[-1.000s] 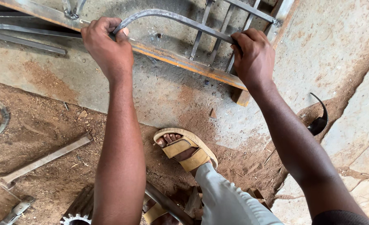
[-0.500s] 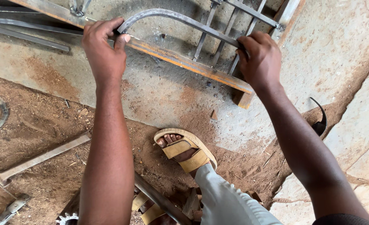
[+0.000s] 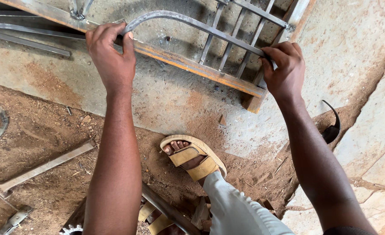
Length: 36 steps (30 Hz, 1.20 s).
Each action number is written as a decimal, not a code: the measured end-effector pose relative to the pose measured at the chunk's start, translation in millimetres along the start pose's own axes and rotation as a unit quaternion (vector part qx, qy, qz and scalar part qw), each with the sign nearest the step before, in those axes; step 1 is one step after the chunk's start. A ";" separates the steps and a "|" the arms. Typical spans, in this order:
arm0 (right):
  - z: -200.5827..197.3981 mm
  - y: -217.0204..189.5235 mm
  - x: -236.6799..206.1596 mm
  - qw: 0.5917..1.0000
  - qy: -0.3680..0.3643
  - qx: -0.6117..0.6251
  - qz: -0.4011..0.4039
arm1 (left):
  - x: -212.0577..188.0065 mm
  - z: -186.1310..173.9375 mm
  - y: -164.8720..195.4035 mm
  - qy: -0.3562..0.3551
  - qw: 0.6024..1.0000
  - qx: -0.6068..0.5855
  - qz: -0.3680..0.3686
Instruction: The person sits on the ground and hammers a straight metal rod against a toothed die to bend it into a curve, then holds the curved rod up against a metal grille frame to compare its shape. They reposition the rod and continue hammering to refine the bend.
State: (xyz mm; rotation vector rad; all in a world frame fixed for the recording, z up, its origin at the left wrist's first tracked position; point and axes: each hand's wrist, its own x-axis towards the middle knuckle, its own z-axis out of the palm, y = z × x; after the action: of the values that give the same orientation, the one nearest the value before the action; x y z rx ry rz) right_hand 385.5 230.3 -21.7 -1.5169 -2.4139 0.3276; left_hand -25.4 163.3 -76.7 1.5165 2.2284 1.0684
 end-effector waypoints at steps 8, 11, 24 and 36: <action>6.1 18.0 2.7 0.999 -0.011 0.042 -0.025 | 1.1 -4.3 2.4 -0.006 1.000 0.003 -0.004; 8.4 21.0 3.1 0.999 -0.017 0.047 -0.023 | 0.0 -5.2 3.3 -0.002 1.000 0.007 0.006; 11.0 19.5 -0.6 0.999 -0.004 0.023 -0.032 | -5.9 3.8 -11.8 0.005 1.000 -0.005 0.004; -13.3 -3.7 -24.7 0.991 0.040 0.120 0.051 | -11.5 0.7 -10.9 0.013 1.000 -0.007 0.023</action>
State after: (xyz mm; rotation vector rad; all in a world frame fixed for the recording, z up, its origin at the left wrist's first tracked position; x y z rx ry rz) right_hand 397.3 207.0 -10.7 -1.5170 -2.1517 0.5473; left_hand -27.7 151.4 -86.9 1.5644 2.2082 1.1219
